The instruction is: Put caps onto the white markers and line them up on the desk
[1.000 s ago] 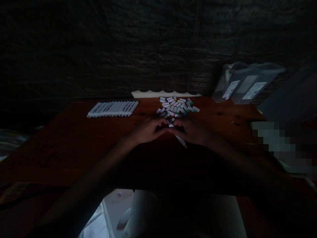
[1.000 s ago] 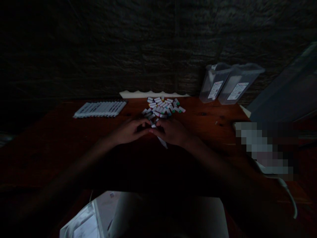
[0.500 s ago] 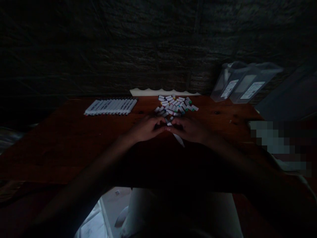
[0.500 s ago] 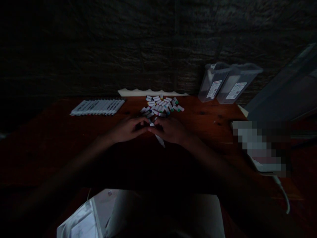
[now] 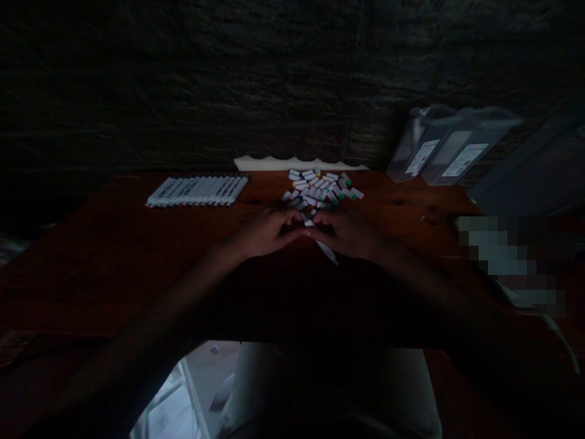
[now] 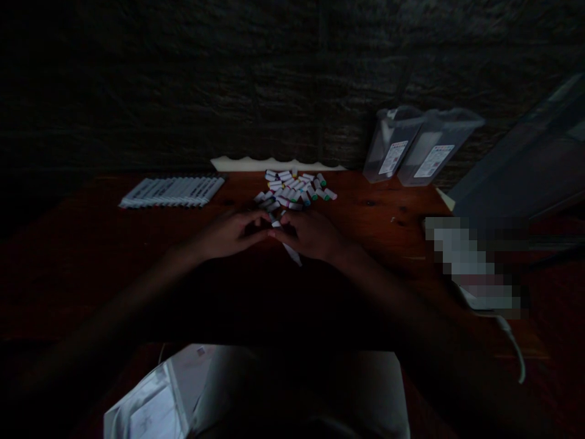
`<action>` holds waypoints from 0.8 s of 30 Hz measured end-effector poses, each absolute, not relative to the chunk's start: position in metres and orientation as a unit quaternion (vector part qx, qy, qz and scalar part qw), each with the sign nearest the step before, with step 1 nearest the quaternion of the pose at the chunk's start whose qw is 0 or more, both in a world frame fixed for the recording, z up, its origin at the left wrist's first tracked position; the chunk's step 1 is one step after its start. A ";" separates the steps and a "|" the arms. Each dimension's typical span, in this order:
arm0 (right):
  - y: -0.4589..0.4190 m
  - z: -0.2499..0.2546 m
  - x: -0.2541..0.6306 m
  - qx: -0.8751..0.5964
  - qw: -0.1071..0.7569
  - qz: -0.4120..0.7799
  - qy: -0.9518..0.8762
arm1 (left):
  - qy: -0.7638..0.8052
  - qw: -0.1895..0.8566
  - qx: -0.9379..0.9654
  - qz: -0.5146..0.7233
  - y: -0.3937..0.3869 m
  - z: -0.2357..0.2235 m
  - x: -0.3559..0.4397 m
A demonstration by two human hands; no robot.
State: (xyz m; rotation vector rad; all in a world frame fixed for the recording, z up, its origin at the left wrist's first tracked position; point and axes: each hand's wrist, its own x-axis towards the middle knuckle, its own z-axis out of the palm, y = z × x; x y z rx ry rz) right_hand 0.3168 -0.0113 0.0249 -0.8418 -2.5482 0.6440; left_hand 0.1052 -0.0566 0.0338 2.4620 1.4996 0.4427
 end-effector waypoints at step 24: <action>-0.017 0.027 0.316 -0.294 0.165 0.170 -0.926 | 0.519 0.099 0.841 0.118 -0.061 0.038 0.107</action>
